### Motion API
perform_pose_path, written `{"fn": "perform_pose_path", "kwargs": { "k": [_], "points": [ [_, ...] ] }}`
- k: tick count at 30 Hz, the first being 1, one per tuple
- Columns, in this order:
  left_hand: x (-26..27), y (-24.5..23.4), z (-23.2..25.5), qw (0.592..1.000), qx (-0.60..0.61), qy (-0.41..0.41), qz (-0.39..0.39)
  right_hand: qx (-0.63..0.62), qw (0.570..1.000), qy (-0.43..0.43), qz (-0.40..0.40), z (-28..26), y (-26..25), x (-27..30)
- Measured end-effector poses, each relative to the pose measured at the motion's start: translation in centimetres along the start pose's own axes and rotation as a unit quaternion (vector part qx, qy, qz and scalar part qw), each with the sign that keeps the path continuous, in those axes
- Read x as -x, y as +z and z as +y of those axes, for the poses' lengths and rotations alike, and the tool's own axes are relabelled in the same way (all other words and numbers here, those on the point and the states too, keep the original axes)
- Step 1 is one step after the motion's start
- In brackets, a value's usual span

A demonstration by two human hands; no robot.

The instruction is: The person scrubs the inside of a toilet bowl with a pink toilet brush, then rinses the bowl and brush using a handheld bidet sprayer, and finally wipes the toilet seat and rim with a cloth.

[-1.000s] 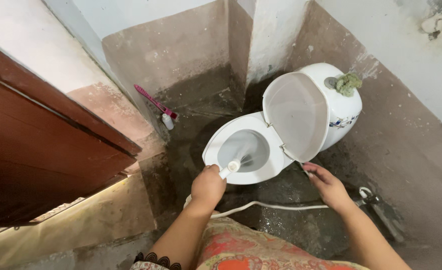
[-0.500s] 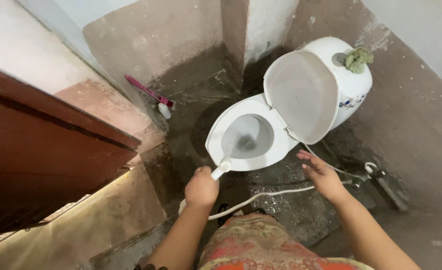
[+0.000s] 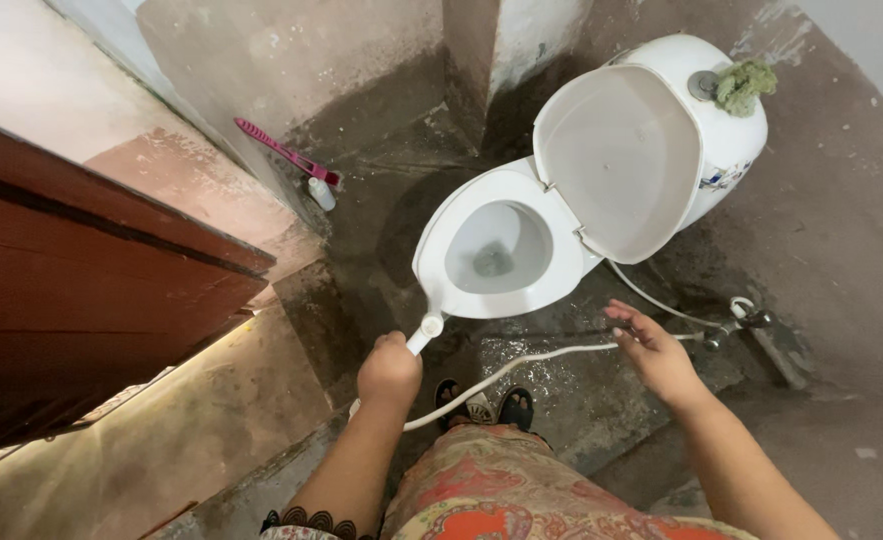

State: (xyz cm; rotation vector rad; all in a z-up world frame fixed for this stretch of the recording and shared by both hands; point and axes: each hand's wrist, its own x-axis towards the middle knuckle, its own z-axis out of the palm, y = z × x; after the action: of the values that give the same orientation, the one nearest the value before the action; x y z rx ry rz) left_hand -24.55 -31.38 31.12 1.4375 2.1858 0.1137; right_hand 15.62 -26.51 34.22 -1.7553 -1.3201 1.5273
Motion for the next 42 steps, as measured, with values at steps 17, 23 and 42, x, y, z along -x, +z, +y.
{"fn": "perform_pose_path", "kwargs": {
  "k": [17,23,42],
  "points": [
    [0.7,1.8,4.1,0.980,0.082,0.176,-0.047,0.065,0.994,-0.054,0.073,-2.8,-2.0,1.7],
    [-0.8,-0.2,8.0,0.972,0.086,0.197,-0.094,0.054,0.992,-0.037,0.111,-2.6,-3.8,2.4],
    [-4.9,-5.2,10.2,0.987,0.137,0.070,0.045,0.038,0.993,-0.046,0.099,-0.9,-8.1,-0.7]
  ]
}}
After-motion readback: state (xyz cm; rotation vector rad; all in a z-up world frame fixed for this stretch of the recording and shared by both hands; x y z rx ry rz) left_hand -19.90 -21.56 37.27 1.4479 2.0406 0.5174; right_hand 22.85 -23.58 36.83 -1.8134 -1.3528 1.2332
